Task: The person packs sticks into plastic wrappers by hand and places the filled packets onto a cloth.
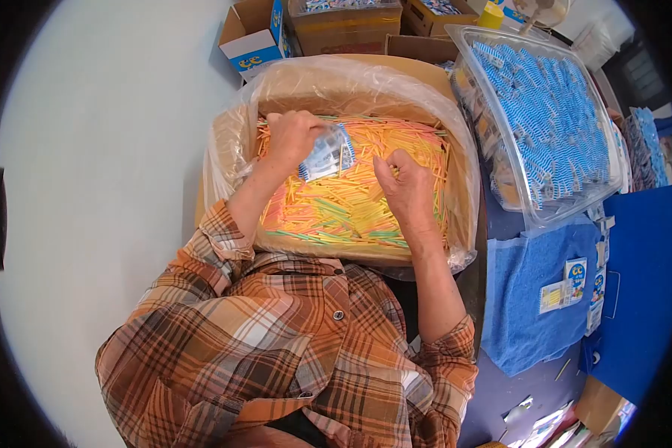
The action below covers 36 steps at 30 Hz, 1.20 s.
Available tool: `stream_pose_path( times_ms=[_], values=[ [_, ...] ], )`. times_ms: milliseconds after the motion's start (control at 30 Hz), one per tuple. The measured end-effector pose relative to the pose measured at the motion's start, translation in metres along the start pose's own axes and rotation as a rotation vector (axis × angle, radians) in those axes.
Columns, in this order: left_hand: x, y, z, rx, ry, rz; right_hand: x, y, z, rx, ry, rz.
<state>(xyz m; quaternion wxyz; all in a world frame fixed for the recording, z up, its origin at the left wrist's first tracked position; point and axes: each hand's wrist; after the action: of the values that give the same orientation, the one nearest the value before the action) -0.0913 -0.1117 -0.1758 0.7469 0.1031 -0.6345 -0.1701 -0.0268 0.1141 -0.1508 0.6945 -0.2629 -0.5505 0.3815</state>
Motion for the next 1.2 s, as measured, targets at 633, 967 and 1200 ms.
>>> stream_pose_path(
  times_ms=[633,967,1200],
  values=[
    [-0.018,0.045,-0.013,-0.076,-0.540,-1.202,0.010,0.001,-0.004,-0.190,-0.126,0.498],
    [-0.005,0.058,-0.017,-0.003,-0.460,-1.512,0.056,-0.021,0.003,-0.330,-0.006,0.715],
    [-0.002,0.057,-0.019,-0.060,-0.413,-1.203,0.060,-0.005,-0.001,-0.274,-0.004,0.582]
  ],
)
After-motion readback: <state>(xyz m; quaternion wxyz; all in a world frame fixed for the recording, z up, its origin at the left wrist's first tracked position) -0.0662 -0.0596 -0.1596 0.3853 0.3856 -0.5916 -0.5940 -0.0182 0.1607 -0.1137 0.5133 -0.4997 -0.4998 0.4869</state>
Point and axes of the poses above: each hand's wrist, its own z-axis towards the middle knuckle, its own x-axis out of the back of the hand, y = z × x, and after that the axes turned 3 degrees about x, right-handed
